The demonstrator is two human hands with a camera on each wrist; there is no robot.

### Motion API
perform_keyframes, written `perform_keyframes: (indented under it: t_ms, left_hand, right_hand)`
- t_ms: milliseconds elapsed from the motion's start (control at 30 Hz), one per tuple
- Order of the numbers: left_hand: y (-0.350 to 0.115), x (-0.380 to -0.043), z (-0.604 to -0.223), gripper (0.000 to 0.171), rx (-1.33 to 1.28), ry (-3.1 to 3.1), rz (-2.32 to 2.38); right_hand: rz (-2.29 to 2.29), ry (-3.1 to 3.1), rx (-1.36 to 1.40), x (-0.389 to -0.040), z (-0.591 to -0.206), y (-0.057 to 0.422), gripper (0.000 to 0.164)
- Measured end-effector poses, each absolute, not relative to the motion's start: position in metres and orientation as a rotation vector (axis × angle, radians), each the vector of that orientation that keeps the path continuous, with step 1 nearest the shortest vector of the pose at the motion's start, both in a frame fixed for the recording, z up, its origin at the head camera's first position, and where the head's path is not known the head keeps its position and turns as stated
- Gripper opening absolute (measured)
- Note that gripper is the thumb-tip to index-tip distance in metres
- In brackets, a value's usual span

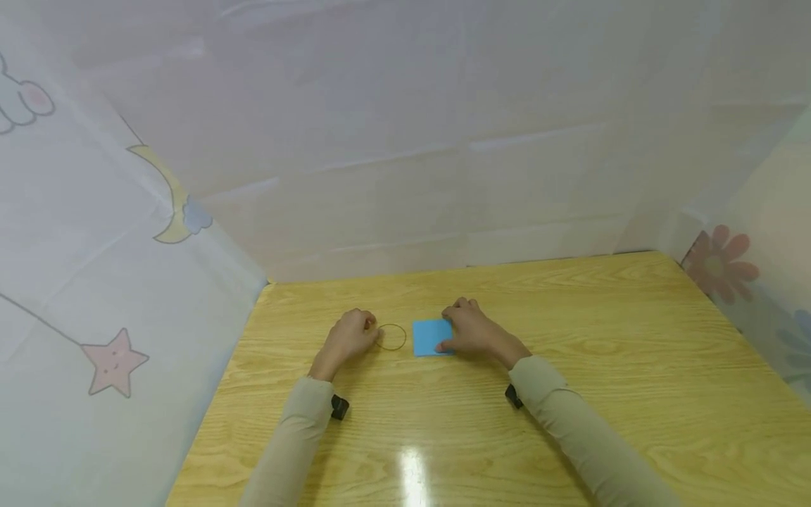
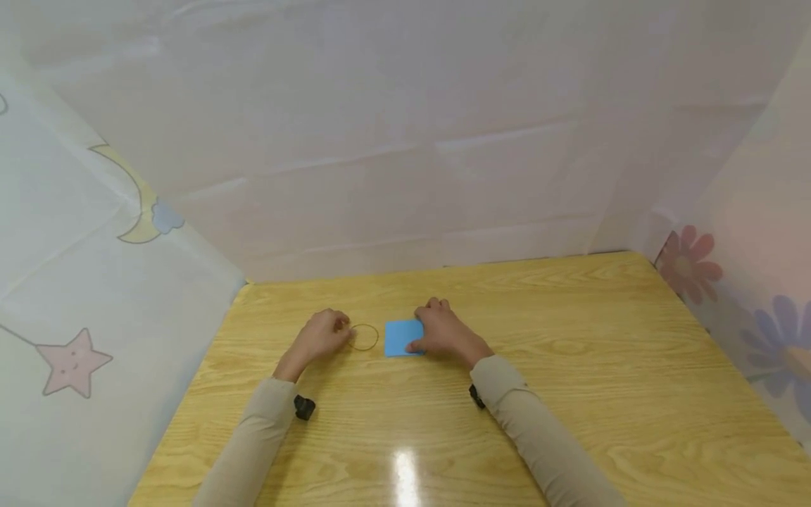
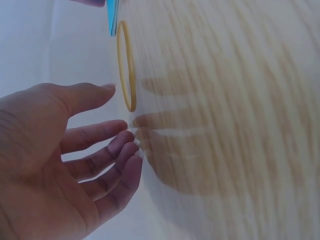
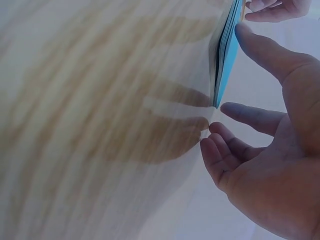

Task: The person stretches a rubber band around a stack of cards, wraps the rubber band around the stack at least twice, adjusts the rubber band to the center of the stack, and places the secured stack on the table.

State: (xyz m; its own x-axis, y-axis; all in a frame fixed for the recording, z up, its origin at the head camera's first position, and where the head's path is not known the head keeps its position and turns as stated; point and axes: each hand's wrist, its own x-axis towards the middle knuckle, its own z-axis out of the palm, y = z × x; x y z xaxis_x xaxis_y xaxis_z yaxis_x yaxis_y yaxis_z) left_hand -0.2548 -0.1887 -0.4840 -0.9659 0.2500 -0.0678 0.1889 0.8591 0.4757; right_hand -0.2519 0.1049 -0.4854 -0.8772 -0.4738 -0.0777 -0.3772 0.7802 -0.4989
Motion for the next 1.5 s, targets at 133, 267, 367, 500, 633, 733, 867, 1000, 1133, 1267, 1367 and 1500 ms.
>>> perform_keyframes:
  t_ms: [133, 267, 367, 500, 633, 733, 867, 1000, 1133, 1267, 1367, 1500]
  left_hand:
    - [-0.188, -0.256, -0.482, 0.041, 0.335, 2.906, 0.731]
    - [-0.189, -0.257, -0.481, 0.043, 0.326, 2.904, 0.729]
    - [-0.189, -0.258, -0.481, 0.043, 0.327, 2.899, 0.725]
    - [-0.188, -0.258, -0.481, 0.043, 0.319, 2.897, 0.728]
    - [-0.186, -0.259, -0.481, 0.039, 0.311, 2.894, 0.715]
    - [-0.185, -0.259, -0.483, 0.032, 0.304, 2.889, 0.703]
    - [-0.183, -0.259, -0.485, 0.028, 0.273, 2.870, 0.720]
    - [-0.182, -0.260, -0.485, 0.027, 0.251, 2.854, 0.726]
    - [-0.181, -0.261, -0.484, 0.027, 0.245, 2.854, 0.728]
    - [-0.181, -0.261, -0.485, 0.028, 0.246, 2.843, 0.731]
    - [-0.182, -0.262, -0.487, 0.030, 0.251, 2.830, 0.726]
    - [-0.183, -0.263, -0.488, 0.029, 0.245, 2.832, 0.734]
  right_hand:
    - [-0.720, 2.770, -0.664, -0.252, -0.483, 0.105, 0.078]
    - [-0.743, 2.762, -0.640, -0.253, -0.484, 0.105, 0.079]
    - [-0.768, 2.745, -0.595, -0.255, -0.485, 0.105, 0.080]
    - [-0.791, 2.715, -0.534, -0.259, -0.487, 0.104, 0.080]
    - [-0.805, 2.677, -0.494, -0.264, -0.487, 0.104, 0.077]
    - [-0.831, 2.632, -0.464, -0.266, -0.487, 0.103, 0.073]
    - [-0.863, 2.580, -0.438, -0.266, -0.488, 0.103, 0.072]
    - [-0.952, 2.530, -0.407, -0.263, -0.488, 0.103, 0.073]
    - [-1.067, 2.499, -0.394, -0.261, -0.487, 0.101, 0.072]
    - [-1.090, 2.523, -0.380, -0.258, -0.489, 0.101, 0.079]
    - [-1.076, 2.542, -0.363, -0.255, -0.491, 0.101, 0.089]
    - [-1.097, 2.553, -0.361, -0.254, -0.493, 0.100, 0.090]
